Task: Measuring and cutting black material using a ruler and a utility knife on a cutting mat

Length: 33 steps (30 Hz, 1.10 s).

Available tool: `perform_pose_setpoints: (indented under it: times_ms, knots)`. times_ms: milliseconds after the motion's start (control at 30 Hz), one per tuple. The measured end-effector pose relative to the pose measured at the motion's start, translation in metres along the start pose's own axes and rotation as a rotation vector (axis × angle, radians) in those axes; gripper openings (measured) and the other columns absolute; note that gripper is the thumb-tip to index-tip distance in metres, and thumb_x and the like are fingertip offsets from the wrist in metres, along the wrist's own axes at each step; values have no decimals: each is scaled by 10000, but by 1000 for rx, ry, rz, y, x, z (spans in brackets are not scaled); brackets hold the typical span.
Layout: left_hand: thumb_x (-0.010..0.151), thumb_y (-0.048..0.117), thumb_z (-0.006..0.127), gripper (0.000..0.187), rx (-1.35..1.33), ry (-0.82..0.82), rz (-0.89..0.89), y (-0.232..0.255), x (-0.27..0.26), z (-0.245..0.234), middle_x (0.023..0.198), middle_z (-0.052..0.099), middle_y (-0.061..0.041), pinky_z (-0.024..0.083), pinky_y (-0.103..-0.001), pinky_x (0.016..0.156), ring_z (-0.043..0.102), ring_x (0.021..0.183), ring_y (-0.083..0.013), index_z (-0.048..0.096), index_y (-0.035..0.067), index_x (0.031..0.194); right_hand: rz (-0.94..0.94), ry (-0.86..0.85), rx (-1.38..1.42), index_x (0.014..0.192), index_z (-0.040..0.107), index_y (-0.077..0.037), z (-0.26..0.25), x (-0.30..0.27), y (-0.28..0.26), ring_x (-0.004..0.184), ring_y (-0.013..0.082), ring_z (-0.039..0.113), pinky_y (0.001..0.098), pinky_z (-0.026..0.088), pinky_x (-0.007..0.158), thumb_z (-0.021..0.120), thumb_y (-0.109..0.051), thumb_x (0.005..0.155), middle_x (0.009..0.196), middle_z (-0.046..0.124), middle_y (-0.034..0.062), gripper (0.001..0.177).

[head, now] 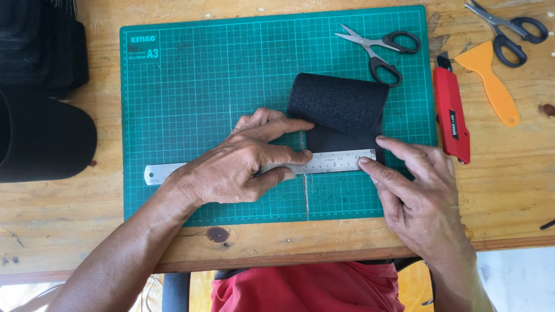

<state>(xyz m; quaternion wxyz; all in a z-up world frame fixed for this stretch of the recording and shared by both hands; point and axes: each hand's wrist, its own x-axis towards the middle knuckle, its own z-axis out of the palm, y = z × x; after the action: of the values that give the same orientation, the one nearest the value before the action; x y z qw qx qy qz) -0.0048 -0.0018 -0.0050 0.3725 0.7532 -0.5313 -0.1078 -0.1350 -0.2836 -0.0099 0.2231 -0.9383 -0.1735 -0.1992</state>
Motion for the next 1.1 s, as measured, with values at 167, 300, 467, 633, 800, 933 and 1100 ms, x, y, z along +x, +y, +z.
perform_pose_setpoints:
  times_ms: [167,300,467,633,800,933,1100]
  knots:
    - [973,151,706,269,-4,-3,-1,0,0,-1,1515,512,-149,345,-569,1040,473,1321,-399,736,120,1238,-1,-2,-5,1206,759,-137,0,0,1,1069,351,583,478,472,931,664,-16,1023,1386,646,149,239]
    - [956,138,718,290,-6,2,0,-1,1,0,1510,522,-145,352,-558,1032,487,1298,-387,728,127,1246,0,-11,-1,1228,739,-138,-1,-1,-1,1061,354,573,489,471,934,627,-13,1037,1404,636,150,255]
    - [908,129,730,445,-43,-17,-61,3,4,-4,1509,536,-129,350,-523,1044,492,1323,-356,632,115,1342,-5,-11,-13,1234,737,-162,-1,-1,-1,1073,352,579,496,451,940,611,-20,1036,1411,633,139,274]
    - [884,127,736,752,-95,-77,-149,8,7,-10,1477,551,-74,338,-472,1061,482,1276,-304,391,117,1552,-26,-8,-14,1253,719,-160,-3,-2,-1,1075,347,582,495,466,930,627,-27,1033,1415,628,147,274]
    - [982,133,682,424,35,42,-44,20,19,-6,1223,645,-82,383,-437,894,566,1094,-272,586,74,1391,-2,-21,-31,1227,733,-167,-4,-1,-2,1089,339,576,502,452,931,625,-11,994,1402,632,133,300]
    - [941,-91,629,287,32,20,123,22,35,12,1140,645,-151,467,-397,865,613,978,-280,686,-20,1212,26,-47,-77,1223,736,-208,-5,-3,-3,1096,311,561,476,441,887,624,-36,981,1412,632,102,317]
    - [935,-137,531,385,118,-83,211,20,55,29,1187,593,-209,548,-423,830,616,1016,-360,645,-22,1284,-8,-19,-80,1240,725,-215,-3,-3,1,1096,332,582,484,448,913,573,-18,982,1386,630,113,359]
